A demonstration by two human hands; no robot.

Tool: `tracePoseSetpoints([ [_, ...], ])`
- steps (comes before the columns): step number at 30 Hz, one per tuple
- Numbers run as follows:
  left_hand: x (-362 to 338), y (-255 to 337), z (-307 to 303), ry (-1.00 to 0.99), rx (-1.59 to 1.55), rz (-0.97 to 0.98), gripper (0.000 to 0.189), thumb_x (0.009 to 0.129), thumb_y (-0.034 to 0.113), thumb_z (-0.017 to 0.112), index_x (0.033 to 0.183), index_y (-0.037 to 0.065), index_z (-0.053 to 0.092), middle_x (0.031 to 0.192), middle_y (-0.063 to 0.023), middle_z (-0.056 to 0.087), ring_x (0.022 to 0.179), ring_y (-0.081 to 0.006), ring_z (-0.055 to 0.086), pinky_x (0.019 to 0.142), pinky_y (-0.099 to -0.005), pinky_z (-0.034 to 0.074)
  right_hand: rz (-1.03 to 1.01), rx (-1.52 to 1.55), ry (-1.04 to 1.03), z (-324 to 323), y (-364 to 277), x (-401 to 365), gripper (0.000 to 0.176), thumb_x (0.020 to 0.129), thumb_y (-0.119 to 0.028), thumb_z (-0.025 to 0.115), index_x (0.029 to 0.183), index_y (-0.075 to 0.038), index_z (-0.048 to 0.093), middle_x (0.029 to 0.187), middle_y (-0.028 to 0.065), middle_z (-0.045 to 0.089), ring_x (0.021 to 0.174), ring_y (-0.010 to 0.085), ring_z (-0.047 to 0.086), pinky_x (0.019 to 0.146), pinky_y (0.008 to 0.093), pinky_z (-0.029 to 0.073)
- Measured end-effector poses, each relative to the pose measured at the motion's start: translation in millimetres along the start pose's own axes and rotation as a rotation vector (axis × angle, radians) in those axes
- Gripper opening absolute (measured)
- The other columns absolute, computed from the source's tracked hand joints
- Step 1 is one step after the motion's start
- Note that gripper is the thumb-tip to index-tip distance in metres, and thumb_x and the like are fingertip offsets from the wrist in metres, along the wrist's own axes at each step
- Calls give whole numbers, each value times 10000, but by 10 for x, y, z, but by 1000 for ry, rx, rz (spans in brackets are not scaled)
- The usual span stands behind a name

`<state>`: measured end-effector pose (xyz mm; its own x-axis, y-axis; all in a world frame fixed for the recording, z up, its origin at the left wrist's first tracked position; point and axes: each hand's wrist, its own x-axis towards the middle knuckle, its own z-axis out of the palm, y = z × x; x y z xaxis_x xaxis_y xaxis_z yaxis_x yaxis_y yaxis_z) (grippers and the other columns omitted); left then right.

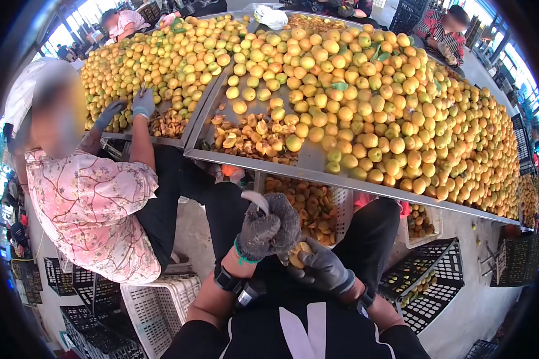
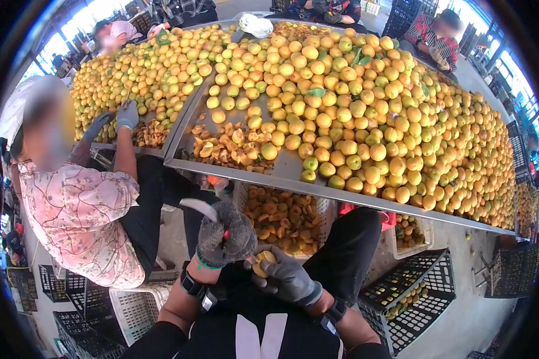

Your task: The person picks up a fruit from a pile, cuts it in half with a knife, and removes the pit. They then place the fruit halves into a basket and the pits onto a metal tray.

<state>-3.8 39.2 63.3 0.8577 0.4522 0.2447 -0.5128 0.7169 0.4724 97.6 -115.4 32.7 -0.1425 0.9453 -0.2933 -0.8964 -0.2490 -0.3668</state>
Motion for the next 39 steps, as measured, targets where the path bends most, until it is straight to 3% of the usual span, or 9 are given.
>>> tracePoseSetpoints([
  [6, -60, -93, 30, 99, -126, 5, 203, 925, 269, 594, 1031, 111, 522, 589, -28, 440, 425, -131, 391, 425, -292, 350, -45, -95, -27, 41, 55, -56, 431, 934, -235, 578, 1277, -81, 368, 1128, 112, 529, 682, 129, 474, 516, 202, 358],
  [14, -46, -98, 139, 32, -53, 119, 237, 969, 355, 500, 921, 124, 516, 548, 0, 396, 382, -129, 350, 390, -279, 329, -198, -195, -62, 193, 147, -62, 383, 953, -308, 557, 1248, -133, 388, 774, 59, 489, 568, 96, 393, 510, 211, 320],
  [17, -12, -94, 153, 129, -180, 121, 281, 989, 383, 445, 919, 128, 540, 546, 22, 387, 374, -113, 343, 386, -265, 331, -223, -263, -88, 166, 100, -51, 396, 923, -314, 603, 1216, -117, 423, 892, 84, 534, 582, 112, 440, 495, 225, 340],
  [25, 190, -52, -242, 280, -430, 120, 382, 981, 450, 438, 908, 127, 628, 546, 71, 377, 370, -62, 361, 380, -235, 333, -269, -257, -32, 95, -71, 263, 404, 930, -377, 583, 1175, -93, 431, 868, 72, 580, 541, 81, 428, 474, 196, 334],
  [32, 624, 220, -545, 216, -458, 243, 395, 980, 437, 446, 859, 101, 614, 528, 59, 359, 388, -59, 359, 398, -222, 347, -284, -111, -12, 200, -302, 906, 345, 927, -438, 566, 1076, -127, 545, 796, 36, 569, 492, 80, 395, 453, 209, 318],
  [34, 750, 345, -697, 205, -455, 259, 396, 980, 440, 443, 875, 101, 619, 546, 55, 371, 398, -62, 361, 400, -231, 358, -211, 68, 165, 231, -413, 1128, 303, 950, -409, 542, 1083, -137, 557, 776, 26, 561, 502, 84, 401, 455, 213, 322],
  [36, 811, 453, -910, 195, -432, 371, 395, 981, 442, 440, 893, 106, 628, 568, 59, 396, 404, -63, 371, 399, -240, 363, -220, 8, 219, 139, -578, 1385, 265, 965, -358, 536, 1120, -144, 555, 808, 37, 587, 528, 93, 423, 456, 220, 322],
  [38, 840, 557, -1041, 132, -416, 366, 389, 981, 440, 439, 914, 110, 634, 583, 62, 408, 408, -61, 375, 400, -243, 364, -221, -71, 470, 165, -827, 1647, 244, 975, -281, 517, 1182, -152, 537, 867, 53, 617, 557, 102, 445, 458, 233, 325],
  [39, 825, 591, -1086, 166, -381, 384, 390, 982, 441, 436, 916, 112, 634, 580, 62, 405, 408, -61, 373, 399, -241, 362, -290, -74, 338, 91, -918, 1816, 288, 965, -249, 524, 1237, -156, 511, 913, 66, 633, 582, 108, 472, 459, 237, 333],
])
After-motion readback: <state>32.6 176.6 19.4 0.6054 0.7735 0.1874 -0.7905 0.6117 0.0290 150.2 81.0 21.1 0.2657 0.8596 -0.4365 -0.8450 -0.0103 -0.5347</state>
